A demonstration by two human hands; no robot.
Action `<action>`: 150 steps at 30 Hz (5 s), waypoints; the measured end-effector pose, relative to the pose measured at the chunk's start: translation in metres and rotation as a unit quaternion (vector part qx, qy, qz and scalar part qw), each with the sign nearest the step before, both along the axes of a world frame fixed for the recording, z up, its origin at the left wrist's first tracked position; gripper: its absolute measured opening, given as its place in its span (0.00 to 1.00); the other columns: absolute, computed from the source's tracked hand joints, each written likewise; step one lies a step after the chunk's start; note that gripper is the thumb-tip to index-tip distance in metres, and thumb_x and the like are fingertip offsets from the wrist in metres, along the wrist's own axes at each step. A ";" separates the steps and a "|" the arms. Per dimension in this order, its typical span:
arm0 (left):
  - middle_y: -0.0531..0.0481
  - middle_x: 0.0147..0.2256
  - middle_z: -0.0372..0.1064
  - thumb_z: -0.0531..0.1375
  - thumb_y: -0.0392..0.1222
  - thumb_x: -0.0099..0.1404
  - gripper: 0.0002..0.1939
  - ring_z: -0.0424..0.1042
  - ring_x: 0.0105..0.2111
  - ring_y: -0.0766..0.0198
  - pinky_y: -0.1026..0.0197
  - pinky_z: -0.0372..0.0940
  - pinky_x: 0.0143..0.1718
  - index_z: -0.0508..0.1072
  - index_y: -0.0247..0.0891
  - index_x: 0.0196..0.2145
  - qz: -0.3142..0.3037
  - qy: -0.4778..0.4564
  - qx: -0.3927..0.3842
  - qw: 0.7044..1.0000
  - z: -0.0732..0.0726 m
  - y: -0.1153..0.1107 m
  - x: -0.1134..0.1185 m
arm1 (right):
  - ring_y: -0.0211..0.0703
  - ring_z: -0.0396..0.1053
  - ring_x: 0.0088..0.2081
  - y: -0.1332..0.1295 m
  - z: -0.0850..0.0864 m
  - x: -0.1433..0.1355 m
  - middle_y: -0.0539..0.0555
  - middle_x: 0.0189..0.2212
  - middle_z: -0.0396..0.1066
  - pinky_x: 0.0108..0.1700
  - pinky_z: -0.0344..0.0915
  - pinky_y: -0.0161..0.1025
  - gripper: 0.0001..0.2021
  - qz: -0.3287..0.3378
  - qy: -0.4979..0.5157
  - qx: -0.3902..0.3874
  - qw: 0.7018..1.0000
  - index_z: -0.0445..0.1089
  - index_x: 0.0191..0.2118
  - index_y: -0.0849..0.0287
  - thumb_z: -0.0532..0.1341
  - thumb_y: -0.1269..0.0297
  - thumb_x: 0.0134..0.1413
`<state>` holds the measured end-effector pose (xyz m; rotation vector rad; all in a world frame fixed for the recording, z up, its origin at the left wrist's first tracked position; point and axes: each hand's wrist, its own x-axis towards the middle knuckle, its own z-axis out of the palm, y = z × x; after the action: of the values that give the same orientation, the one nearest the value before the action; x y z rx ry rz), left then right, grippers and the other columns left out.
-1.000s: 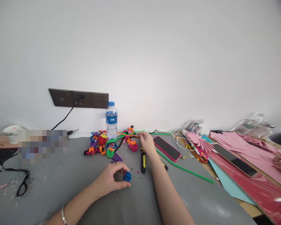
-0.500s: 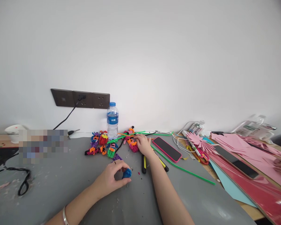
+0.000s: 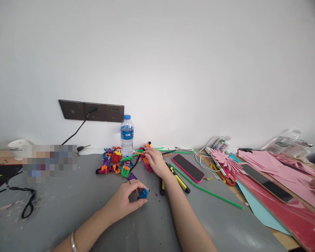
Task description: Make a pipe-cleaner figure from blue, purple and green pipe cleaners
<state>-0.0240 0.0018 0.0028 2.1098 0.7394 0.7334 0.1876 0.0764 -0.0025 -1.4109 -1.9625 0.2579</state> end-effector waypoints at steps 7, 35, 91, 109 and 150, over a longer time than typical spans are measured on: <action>0.49 0.37 0.72 0.61 0.41 0.62 0.09 0.70 0.36 0.62 0.62 0.64 0.39 0.72 0.40 0.41 0.002 0.005 0.000 1.000 -0.001 0.000 0.000 | 0.50 0.57 0.63 -0.017 0.014 -0.028 0.59 0.60 0.64 0.63 0.45 0.61 0.15 0.062 -0.062 0.000 0.996 0.65 0.53 0.54 0.51 0.67 0.64; 0.46 0.40 0.76 0.54 0.49 0.67 0.14 0.74 0.37 0.60 0.61 0.66 0.39 0.71 0.40 0.45 0.069 -0.059 -0.075 0.993 0.006 0.008 -0.004 | 0.49 0.65 0.55 -0.030 0.047 -0.023 0.59 0.52 0.68 0.54 0.63 0.49 0.20 -0.085 0.211 0.266 0.937 0.68 0.55 0.52 0.52 0.70 0.60; 0.57 0.17 0.61 0.68 0.56 0.52 0.20 0.59 0.20 0.72 0.69 0.56 0.24 0.76 0.35 0.29 0.191 -0.400 -0.322 0.837 0.001 0.025 -0.003 | 0.30 0.50 0.12 -0.043 0.030 -0.063 0.41 0.12 0.51 0.17 0.47 0.30 0.22 0.309 0.470 -0.335 0.756 0.56 0.25 0.57 0.49 0.46 0.64; 0.59 0.16 0.57 0.67 0.54 0.54 0.20 0.56 0.19 0.71 0.68 0.54 0.23 0.79 0.34 0.35 0.193 -0.363 -0.300 0.861 0.004 0.024 -0.003 | 0.31 0.50 0.17 -0.052 0.032 -0.071 0.45 0.13 0.55 0.22 0.50 0.32 0.28 0.192 0.247 -0.242 0.918 0.64 0.19 0.62 0.47 0.50 0.65; 0.58 0.07 0.57 0.60 0.61 0.59 0.24 0.51 0.09 0.71 0.66 0.49 0.17 0.78 0.35 0.26 0.127 -0.205 -0.231 0.943 0.006 0.015 -0.006 | 0.33 0.55 0.20 -0.041 0.039 -0.048 0.45 0.18 0.59 0.24 0.51 0.32 0.20 0.212 0.341 -0.205 0.893 0.70 0.34 0.61 0.56 0.46 0.60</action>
<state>-0.0303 0.0171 0.0089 1.3948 0.8563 0.9901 0.1394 0.0352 0.0367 -0.9033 -1.6223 1.2517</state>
